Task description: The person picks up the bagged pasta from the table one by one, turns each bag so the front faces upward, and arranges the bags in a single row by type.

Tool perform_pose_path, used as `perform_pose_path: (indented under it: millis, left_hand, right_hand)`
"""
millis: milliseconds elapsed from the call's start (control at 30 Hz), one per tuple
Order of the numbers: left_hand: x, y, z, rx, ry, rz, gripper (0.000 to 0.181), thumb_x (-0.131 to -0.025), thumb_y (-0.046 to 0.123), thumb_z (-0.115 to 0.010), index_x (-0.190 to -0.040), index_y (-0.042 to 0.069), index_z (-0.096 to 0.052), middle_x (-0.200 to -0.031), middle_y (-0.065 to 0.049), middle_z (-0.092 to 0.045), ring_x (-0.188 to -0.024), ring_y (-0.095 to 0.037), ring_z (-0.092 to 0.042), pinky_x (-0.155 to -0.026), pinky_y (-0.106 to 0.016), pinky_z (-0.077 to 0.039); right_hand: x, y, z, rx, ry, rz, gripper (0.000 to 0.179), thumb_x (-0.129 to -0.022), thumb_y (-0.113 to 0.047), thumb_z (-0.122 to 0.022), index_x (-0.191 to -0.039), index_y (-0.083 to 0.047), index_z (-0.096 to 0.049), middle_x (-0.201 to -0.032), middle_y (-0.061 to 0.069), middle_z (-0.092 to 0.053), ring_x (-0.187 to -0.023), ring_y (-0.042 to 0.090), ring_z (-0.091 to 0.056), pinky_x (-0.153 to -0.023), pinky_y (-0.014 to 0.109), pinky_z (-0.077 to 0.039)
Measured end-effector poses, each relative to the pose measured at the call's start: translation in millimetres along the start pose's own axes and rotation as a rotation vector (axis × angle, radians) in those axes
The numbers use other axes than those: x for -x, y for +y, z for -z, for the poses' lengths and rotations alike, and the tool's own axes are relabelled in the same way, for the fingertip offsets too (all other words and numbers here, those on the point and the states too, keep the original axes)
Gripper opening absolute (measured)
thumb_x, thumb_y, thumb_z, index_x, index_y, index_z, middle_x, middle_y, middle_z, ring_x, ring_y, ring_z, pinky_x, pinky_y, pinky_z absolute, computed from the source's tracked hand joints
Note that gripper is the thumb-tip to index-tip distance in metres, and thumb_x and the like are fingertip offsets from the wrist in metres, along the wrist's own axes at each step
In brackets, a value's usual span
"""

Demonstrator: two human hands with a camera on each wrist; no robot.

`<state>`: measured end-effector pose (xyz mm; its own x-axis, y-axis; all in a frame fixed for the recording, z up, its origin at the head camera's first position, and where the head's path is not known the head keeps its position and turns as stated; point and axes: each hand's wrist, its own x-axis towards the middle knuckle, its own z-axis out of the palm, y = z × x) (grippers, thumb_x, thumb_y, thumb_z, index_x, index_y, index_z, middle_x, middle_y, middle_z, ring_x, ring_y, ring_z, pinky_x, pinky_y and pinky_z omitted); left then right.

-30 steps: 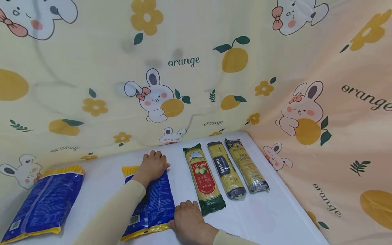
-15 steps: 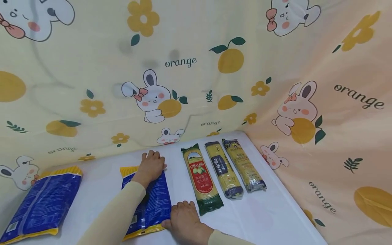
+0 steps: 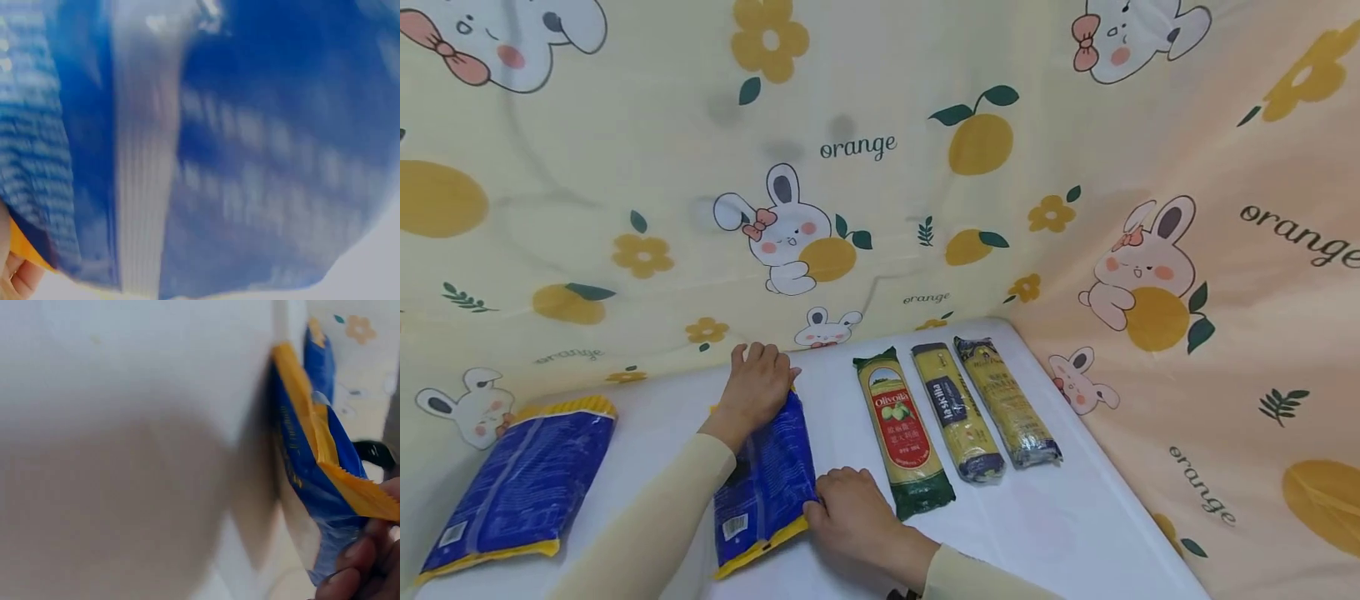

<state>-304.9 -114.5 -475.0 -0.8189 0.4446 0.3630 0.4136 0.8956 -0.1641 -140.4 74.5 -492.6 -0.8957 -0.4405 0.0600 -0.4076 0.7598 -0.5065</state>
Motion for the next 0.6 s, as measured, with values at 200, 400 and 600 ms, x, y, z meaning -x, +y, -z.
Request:
perform_pose_path:
  millis: [200,400,600]
  left_hand:
    - [-13.7,-5.3,24.2,0.039,0.052,0.008,0.038,-0.103,0.035,-0.046,-0.095,0.001,-0.059,-0.097,-0.015,-0.056,-0.108,-0.038,-0.051,-0.104,-0.064,-0.032]
    - [-21.4,-9.8,43.7,0.037,0.029,0.007,0.038,-0.104,0.036,-0.043,-0.095,0.003,-0.057,-0.100,-0.015,-0.056,-0.111,-0.038,-0.049,-0.105,-0.064,-0.030]
    - [-17.4,-12.0,43.5,0.076,-0.012,0.019,0.036,-0.104,0.037,-0.042,-0.098,0.004,-0.057,-0.101,-0.013,-0.056,-0.110,-0.036,-0.049,-0.106,-0.064,-0.030]
  right_hand:
    - [4.5,-5.3,36.5,-0.007,0.190,0.109,0.032,-0.093,-0.022,-0.060,-0.065,-0.025,-0.044,-0.063,-0.015,-0.037,-0.065,0.002,-0.037,-0.065,0.021,-0.030]
    - [5.7,-13.9,66.9,0.139,0.388,0.261,0.034,-0.085,-0.017,-0.066,-0.063,-0.023,-0.040,-0.065,-0.015,-0.033,-0.066,0.003,-0.034,-0.069,0.024,-0.028]
    - [7.0,-19.3,71.3,0.172,0.346,0.236,0.034,-0.086,-0.023,-0.066,-0.063,-0.025,-0.041,-0.065,-0.016,-0.034,-0.067,0.003,-0.035,-0.069,0.024,-0.028]
